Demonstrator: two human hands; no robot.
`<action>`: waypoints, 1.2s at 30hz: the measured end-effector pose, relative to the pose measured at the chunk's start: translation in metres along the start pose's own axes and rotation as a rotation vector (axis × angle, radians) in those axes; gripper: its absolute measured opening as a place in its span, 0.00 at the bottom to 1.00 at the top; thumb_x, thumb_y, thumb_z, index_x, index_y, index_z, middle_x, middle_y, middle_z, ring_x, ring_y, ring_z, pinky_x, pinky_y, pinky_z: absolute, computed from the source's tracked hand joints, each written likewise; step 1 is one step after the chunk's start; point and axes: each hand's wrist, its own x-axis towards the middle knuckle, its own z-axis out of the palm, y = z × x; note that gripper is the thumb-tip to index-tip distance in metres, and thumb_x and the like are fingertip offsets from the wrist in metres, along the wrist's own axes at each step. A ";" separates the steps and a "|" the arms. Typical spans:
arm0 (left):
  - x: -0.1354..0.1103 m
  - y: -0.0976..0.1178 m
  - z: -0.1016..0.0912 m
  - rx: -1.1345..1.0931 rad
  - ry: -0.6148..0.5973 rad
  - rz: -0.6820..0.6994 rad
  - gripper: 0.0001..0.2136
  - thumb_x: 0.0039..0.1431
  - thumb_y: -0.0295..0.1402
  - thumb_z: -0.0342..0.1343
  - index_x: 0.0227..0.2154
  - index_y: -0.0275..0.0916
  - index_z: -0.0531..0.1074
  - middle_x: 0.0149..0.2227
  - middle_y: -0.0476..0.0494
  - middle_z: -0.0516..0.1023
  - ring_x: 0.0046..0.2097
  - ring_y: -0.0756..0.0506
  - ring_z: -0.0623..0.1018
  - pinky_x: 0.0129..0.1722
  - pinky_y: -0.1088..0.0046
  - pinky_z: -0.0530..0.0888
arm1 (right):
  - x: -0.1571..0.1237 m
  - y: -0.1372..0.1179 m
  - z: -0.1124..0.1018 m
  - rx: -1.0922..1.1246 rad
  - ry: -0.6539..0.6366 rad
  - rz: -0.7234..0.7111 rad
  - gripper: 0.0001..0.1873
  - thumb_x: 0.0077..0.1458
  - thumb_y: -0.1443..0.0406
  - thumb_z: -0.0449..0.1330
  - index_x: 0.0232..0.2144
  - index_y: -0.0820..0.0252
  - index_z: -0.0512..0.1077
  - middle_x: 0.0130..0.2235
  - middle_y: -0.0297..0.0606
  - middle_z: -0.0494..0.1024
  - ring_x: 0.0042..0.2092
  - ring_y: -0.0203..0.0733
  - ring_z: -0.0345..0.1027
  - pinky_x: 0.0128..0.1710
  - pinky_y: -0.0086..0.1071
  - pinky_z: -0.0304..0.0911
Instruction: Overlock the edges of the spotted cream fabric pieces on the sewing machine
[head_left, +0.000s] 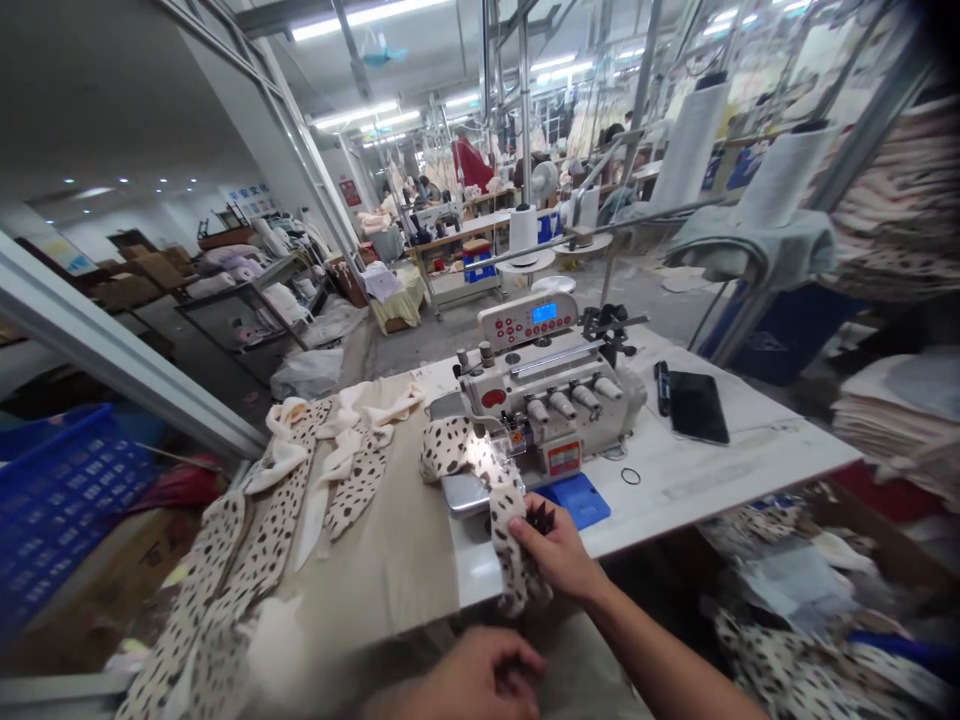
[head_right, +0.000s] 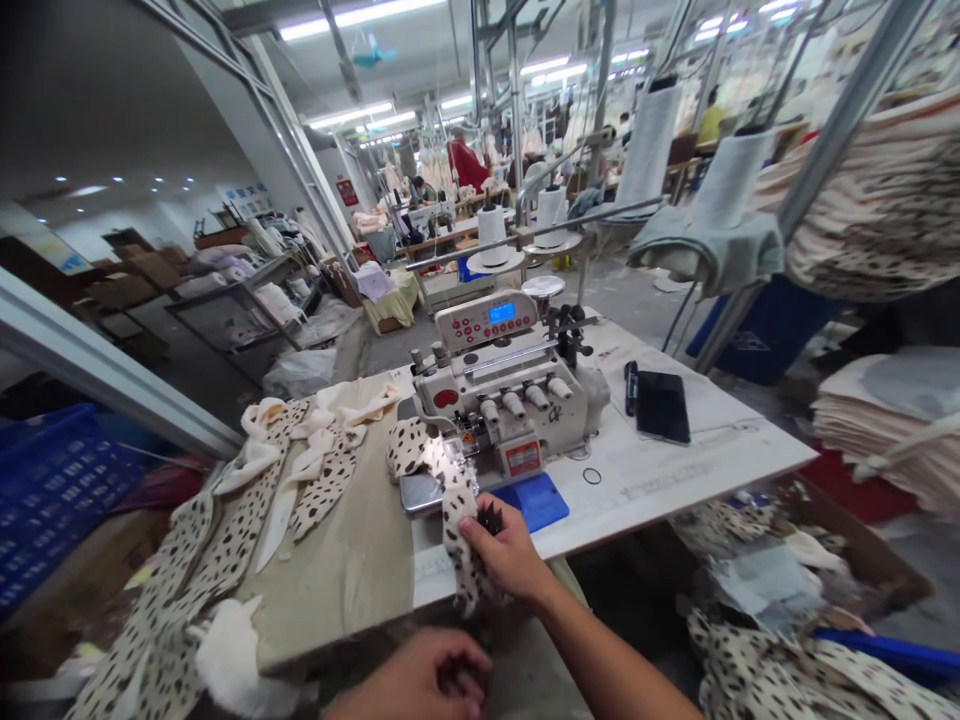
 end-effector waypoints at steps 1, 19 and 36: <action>-0.011 0.024 -0.008 0.197 0.032 0.221 0.11 0.47 0.24 0.62 0.35 0.38 0.80 0.31 0.45 0.80 0.32 0.47 0.76 0.36 0.70 0.71 | 0.000 -0.001 0.000 0.000 -0.004 0.001 0.18 0.57 0.52 0.65 0.31 0.61 0.71 0.29 0.33 0.73 0.31 0.36 0.63 0.34 0.30 0.61; 0.009 0.136 -0.051 1.145 0.725 1.068 0.12 0.64 0.27 0.54 0.49 0.41 0.75 0.47 0.39 0.77 0.52 0.40 0.74 0.53 0.58 0.72 | -0.002 -0.010 0.003 -0.073 0.006 -0.035 0.20 0.61 0.50 0.61 0.31 0.62 0.75 0.28 0.33 0.73 0.31 0.36 0.62 0.34 0.29 0.60; 0.016 0.143 -0.060 1.152 0.778 1.052 0.11 0.64 0.31 0.55 0.48 0.41 0.74 0.53 0.37 0.76 0.58 0.38 0.73 0.59 0.53 0.71 | 0.000 0.000 0.001 -0.067 0.147 0.005 0.22 0.55 0.48 0.66 0.36 0.62 0.79 0.33 0.41 0.81 0.34 0.43 0.72 0.37 0.35 0.68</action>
